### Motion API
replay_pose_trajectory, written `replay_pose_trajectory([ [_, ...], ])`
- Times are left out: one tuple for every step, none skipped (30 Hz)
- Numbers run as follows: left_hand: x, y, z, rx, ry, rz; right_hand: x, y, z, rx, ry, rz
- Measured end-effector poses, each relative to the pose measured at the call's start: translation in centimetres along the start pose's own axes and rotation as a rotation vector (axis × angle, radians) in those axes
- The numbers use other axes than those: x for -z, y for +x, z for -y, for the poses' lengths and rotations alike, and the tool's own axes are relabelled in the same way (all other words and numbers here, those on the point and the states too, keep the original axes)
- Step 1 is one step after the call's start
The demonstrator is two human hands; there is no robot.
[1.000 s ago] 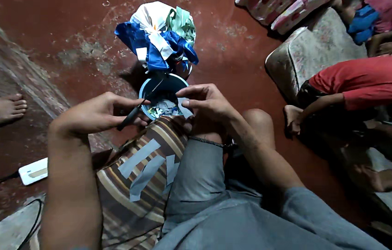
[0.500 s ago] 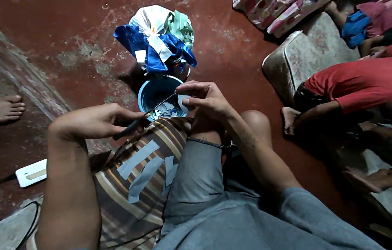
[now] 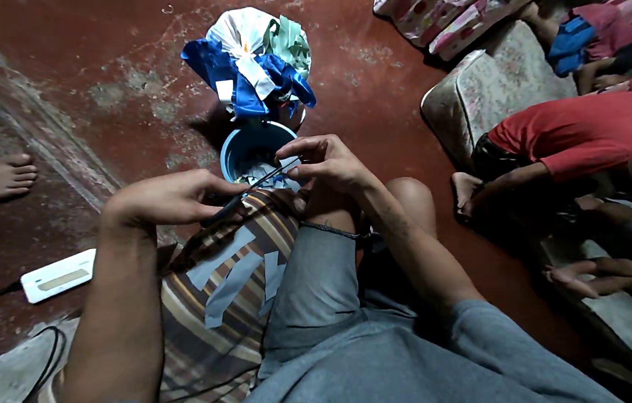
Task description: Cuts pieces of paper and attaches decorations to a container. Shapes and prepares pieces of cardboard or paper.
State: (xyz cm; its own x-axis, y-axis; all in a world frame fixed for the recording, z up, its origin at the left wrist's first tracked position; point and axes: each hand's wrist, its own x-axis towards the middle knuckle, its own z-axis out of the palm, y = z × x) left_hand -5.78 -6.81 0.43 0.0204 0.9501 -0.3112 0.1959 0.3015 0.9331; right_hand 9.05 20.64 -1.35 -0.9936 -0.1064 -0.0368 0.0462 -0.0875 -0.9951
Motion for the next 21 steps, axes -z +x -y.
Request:
replay_pose_trajectory([
  [0.0, 0.2, 0.1, -0.016, 0.001, 0.001, 0.0, 0.0, 0.1, -0.004, 0.001, 0.0],
  [0.0, 0.3, 0.2, -0.035, -0.003, 0.003, 0.0, 0.1, 0.1, -0.007, 0.001, 0.006],
  [-0.1, 0.4, 0.3, -0.053, -0.01, -0.004, 0.0, 0.1, 0.1, -0.012, 0.007, 0.011],
  [-0.2, 0.6, 0.5, -0.071, -0.02, -0.011, 0.0, 0.1, 0.1, -0.015, 0.02, 0.018],
  [-0.2, 0.7, 0.5, -0.088, -0.037, -0.018, 0.0, 0.1, 0.1, -0.02, 0.036, 0.021],
  [-0.4, 0.7, 0.5, -0.097, -0.06, -0.025, 0.0, 0.0, 0.1, -0.022, 0.052, 0.021],
  [-0.5, 0.8, 0.4, -0.104, -0.077, -0.028, 0.1, 0.0, 0.1, -0.023, 0.067, 0.023],
  [-0.5, 0.9, 0.3, -0.112, -0.082, -0.029, 0.1, 0.0, 0.1, -0.023, 0.081, 0.024],
  [-0.6, 1.1, 0.4, -0.114, -0.093, -0.025, 0.1, 0.0, 0.1, -0.024, 0.093, 0.026],
  [-0.7, 1.2, 0.5, -0.113, -0.105, -0.009, 0.2, 0.0, 0.1, -0.025, 0.102, 0.03],
  [-0.7, 1.3, 0.6, -0.111, -0.121, 0.004, 0.3, 0.0, 0.1, -0.027, 0.108, 0.035],
  [-0.8, 1.4, 0.6, -0.106, -0.133, 0.008, 0.3, -0.1, 0.1, -0.027, 0.112, 0.041],
  [-0.8, 1.4, 0.6, -0.104, -0.145, 0.015, 0.3, -0.1, 0.1, -0.028, 0.118, 0.045],
  [-0.8, 1.4, 0.6, -0.099, -0.151, 0.018, 0.3, -0.1, 0.1, -0.03, 0.124, 0.048],
  [-0.8, 1.4, 0.4, -0.085, -0.146, 0.014, 0.3, -0.1, 0.2, -0.035, 0.127, 0.053],
  [-0.9, 1.4, 0.2, -0.071, -0.139, 0.007, 0.3, -0.2, 0.2, -0.042, 0.129, 0.062],
  [-1.1, 1.5, 0.1, -0.068, -0.147, 0.006, 0.1, -0.2, 0.3, -0.049, 0.125, 0.069],
  [-1.1, 1.5, 0.1, -0.082, -0.17, 0.007, 0.0, -0.3, 0.4, -0.053, 0.118, 0.074],
  [-1.2, 1.5, 0.1, -0.121, -0.193, 0.007, -0.3, -0.4, 0.7, -0.06, 0.107, 0.073],
  [-1.2, 1.4, 0.2, -0.162, -0.215, 0.007, -0.6, -0.7, 0.9, -0.072, 0.09, 0.07],
  [-1.1, 1.3, 0.1, -0.19, -0.231, 0.012, -0.2, -0.4, 0.7, -0.067, 0.084, 0.099],
])
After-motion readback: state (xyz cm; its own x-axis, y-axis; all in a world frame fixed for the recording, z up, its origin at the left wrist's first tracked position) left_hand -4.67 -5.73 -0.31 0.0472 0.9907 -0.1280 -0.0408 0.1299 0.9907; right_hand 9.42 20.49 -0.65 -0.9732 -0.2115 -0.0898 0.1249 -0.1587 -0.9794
